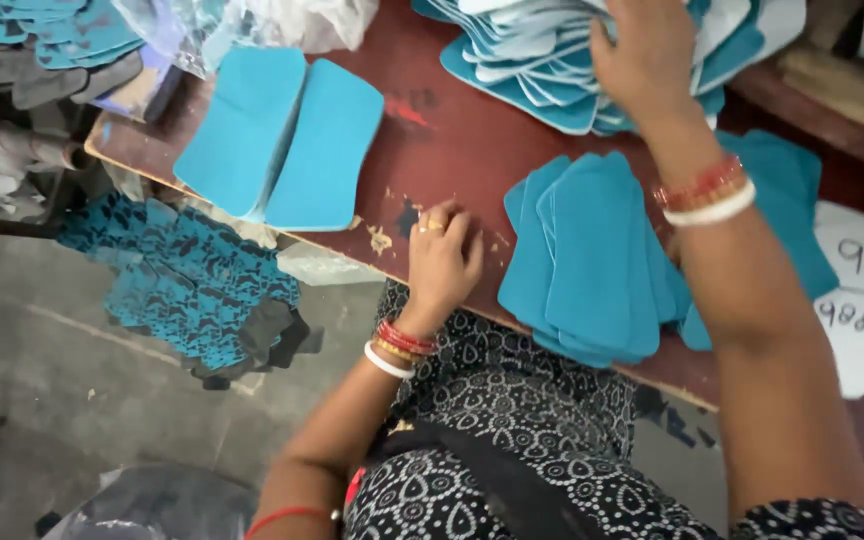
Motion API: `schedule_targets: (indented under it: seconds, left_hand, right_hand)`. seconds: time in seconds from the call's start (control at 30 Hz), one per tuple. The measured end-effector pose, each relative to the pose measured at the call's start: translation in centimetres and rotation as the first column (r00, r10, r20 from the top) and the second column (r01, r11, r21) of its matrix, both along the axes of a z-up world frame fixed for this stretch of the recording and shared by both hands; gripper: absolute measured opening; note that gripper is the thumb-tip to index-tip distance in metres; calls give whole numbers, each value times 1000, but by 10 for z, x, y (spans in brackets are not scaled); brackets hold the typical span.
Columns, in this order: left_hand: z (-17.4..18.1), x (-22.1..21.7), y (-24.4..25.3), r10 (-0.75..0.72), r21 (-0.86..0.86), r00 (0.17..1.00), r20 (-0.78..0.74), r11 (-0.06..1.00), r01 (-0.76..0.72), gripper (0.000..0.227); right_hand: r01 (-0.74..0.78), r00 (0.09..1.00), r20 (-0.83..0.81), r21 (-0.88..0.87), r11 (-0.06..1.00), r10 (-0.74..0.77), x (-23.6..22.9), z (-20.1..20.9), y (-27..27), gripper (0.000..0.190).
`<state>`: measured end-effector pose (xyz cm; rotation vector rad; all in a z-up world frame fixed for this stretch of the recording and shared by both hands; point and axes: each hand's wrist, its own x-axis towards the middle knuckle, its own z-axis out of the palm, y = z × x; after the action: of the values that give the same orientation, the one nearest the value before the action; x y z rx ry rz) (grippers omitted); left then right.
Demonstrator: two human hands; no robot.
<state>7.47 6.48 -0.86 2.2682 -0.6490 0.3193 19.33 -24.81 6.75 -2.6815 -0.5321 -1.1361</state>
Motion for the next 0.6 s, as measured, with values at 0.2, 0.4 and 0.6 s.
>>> schedule_targets:
  seconds: [0.2, 0.4, 0.6]
  left_hand:
    - [7, -1, 1, -3, -41, 999, -34, 999, 1, 15]
    - [4, 1, -1, -8, -49, 1000, -6, 999, 7, 12]
    - [3, -3, -1, 8, -71, 1000, 3, 997, -8, 12]
  right_hand:
    - [72, 978, -184, -148, 986, -99, 76, -28, -21, 44]
    - [40, 977, -204, -137, 990, -67, 90, -31, -32, 33]
    - [144, 978, -97, -333, 932, -186, 112, -67, -50, 31]
